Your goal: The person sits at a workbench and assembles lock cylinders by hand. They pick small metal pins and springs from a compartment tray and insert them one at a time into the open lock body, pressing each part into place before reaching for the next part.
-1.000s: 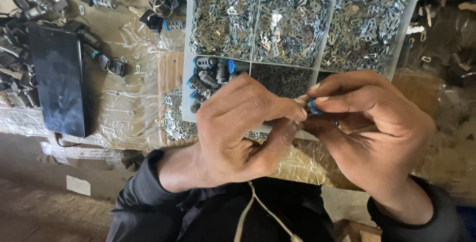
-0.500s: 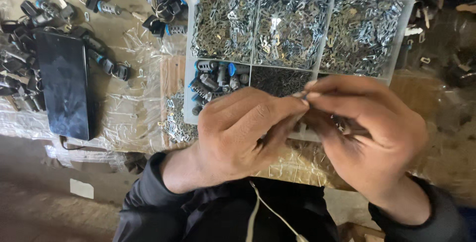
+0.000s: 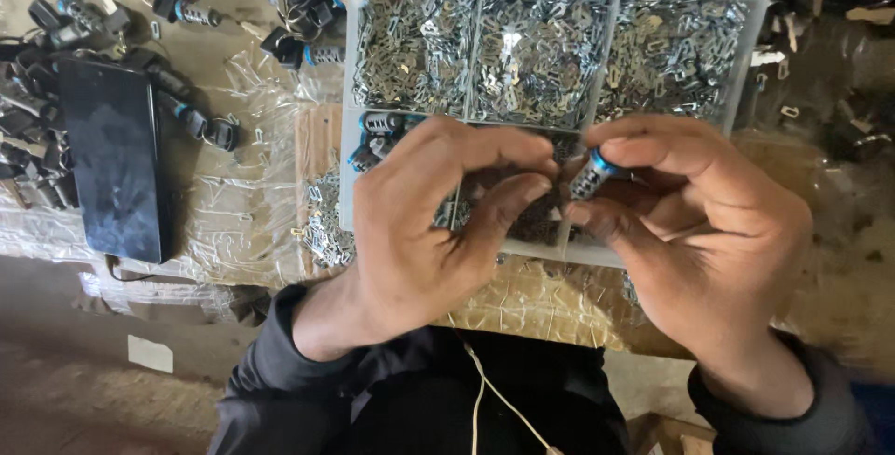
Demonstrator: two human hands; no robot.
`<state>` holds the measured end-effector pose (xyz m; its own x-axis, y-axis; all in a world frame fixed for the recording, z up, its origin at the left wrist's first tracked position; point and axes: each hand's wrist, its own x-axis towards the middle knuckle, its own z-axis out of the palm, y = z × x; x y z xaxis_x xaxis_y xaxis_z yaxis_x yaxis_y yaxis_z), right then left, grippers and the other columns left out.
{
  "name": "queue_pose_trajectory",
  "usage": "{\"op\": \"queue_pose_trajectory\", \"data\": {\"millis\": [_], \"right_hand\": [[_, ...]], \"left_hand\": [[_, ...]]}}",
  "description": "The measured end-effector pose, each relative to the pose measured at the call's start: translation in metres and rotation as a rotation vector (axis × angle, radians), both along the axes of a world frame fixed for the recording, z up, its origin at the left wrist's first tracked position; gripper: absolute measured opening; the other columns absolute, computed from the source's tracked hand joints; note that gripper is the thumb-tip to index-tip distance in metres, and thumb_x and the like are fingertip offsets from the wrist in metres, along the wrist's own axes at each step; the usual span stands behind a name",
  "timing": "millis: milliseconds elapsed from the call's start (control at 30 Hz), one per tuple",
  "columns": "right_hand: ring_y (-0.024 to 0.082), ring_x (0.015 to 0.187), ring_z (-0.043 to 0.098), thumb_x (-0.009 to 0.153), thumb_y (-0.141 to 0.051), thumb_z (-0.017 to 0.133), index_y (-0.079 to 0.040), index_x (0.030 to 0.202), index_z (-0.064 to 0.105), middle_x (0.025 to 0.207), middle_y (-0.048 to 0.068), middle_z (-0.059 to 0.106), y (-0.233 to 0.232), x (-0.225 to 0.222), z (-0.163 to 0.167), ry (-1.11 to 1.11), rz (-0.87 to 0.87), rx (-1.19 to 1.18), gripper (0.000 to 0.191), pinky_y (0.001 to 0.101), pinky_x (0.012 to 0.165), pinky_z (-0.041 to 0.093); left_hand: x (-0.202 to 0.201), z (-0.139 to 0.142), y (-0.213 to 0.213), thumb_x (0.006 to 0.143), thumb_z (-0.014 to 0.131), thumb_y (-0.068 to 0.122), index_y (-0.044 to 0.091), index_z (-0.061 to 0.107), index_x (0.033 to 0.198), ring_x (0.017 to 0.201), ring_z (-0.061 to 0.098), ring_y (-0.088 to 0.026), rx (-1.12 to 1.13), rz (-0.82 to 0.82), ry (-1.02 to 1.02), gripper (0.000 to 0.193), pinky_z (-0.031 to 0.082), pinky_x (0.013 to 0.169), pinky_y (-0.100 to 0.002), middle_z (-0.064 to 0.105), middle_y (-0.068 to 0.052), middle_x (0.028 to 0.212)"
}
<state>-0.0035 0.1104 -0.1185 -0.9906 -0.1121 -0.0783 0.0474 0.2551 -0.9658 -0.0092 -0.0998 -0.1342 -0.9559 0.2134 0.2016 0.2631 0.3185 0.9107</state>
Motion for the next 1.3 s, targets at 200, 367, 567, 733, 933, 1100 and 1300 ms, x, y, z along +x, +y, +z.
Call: {"op": "queue_pose_trajectory", "data": {"millis": [200, 367, 567, 733, 933, 1100, 1300], "right_hand": [[0.018, 0.106, 0.073, 0.089, 0.012, 0.071, 0.005, 0.116, 0.061, 0.125, 0.017, 0.064, -0.003, -0.002, -0.001, 0.029, 0.026, -0.092, 0.03, 0.027, 0.088, 0.069], [0.02, 0.108, 0.072, 0.088, 0.015, 0.072, 0.006, 0.119, 0.06, 0.125, 0.018, 0.065, -0.002, -0.006, -0.002, 0.053, 0.006, -0.109, 0.035, 0.0292, 0.092, 0.069], [0.02, 0.107, 0.073, 0.089, 0.014, 0.072, 0.006, 0.118, 0.06, 0.127, 0.018, 0.064, -0.003, -0.003, 0.001, -0.013, 0.003, -0.091, 0.032, 0.0289, 0.09, 0.069], [0.019, 0.11, 0.073, 0.089, 0.013, 0.073, 0.007, 0.119, 0.059, 0.13, 0.017, 0.063, -0.004, -0.001, -0.002, 0.046, -0.027, -0.128, 0.034, 0.0287, 0.094, 0.068], [0.019, 0.109, 0.073, 0.093, 0.014, 0.073, 0.006, 0.12, 0.059, 0.128, 0.018, 0.063, 0.0, 0.0, -0.003, 0.049, 0.035, -0.059, 0.031, 0.0273, 0.09, 0.07], [0.021, 0.105, 0.075, 0.085, 0.013, 0.074, 0.006, 0.112, 0.061, 0.124, 0.02, 0.065, -0.001, -0.001, -0.002, 0.055, 0.06, -0.002, 0.03, 0.0267, 0.082, 0.069], [0.021, 0.104, 0.075, 0.086, 0.011, 0.075, 0.004, 0.109, 0.062, 0.124, 0.019, 0.065, 0.001, 0.002, 0.0, 0.067, 0.085, 0.039, 0.026, 0.0272, 0.085, 0.069]], "left_hand": [[-0.014, 0.02, 0.004, 0.086, 0.082, 0.004, 0.003, 0.07, 0.107, 0.077, 0.064, -0.021, -0.267, -0.016, 0.239, 0.024, 0.05, 0.069, -0.035, 0.073, -0.005, 0.097], [-0.01, 0.017, -0.003, 0.074, 0.081, 0.004, 0.003, 0.073, 0.106, 0.084, 0.065, -0.028, -0.538, -0.152, 0.325, 0.032, 0.052, 0.073, -0.04, 0.074, -0.006, 0.095], [0.0, 0.007, -0.003, 0.1, 0.075, 0.008, 0.01, 0.07, 0.119, 0.106, 0.069, -0.014, -0.045, -0.013, -0.009, 0.02, 0.057, 0.086, -0.027, 0.072, 0.001, 0.114], [-0.009, 0.013, 0.0, 0.077, 0.082, 0.005, 0.006, 0.075, 0.102, 0.084, 0.059, -0.026, -0.545, -0.03, 0.326, 0.027, 0.041, 0.078, -0.042, 0.074, -0.001, 0.093], [-0.004, 0.014, -0.004, 0.092, 0.086, 0.003, 0.01, 0.072, 0.11, 0.087, 0.06, -0.016, -0.185, 0.031, 0.157, 0.024, 0.046, 0.076, -0.03, 0.075, 0.001, 0.106], [0.003, 0.005, -0.002, 0.092, 0.083, -0.002, 0.006, 0.069, 0.109, 0.094, 0.073, -0.014, 0.08, -0.021, 0.028, 0.023, 0.06, 0.079, -0.025, 0.076, -0.005, 0.107], [0.007, 0.003, -0.001, 0.094, 0.081, -0.003, 0.008, 0.069, 0.11, 0.096, 0.075, -0.013, 0.037, -0.042, 0.034, 0.023, 0.061, 0.082, -0.024, 0.077, -0.005, 0.104]]}}
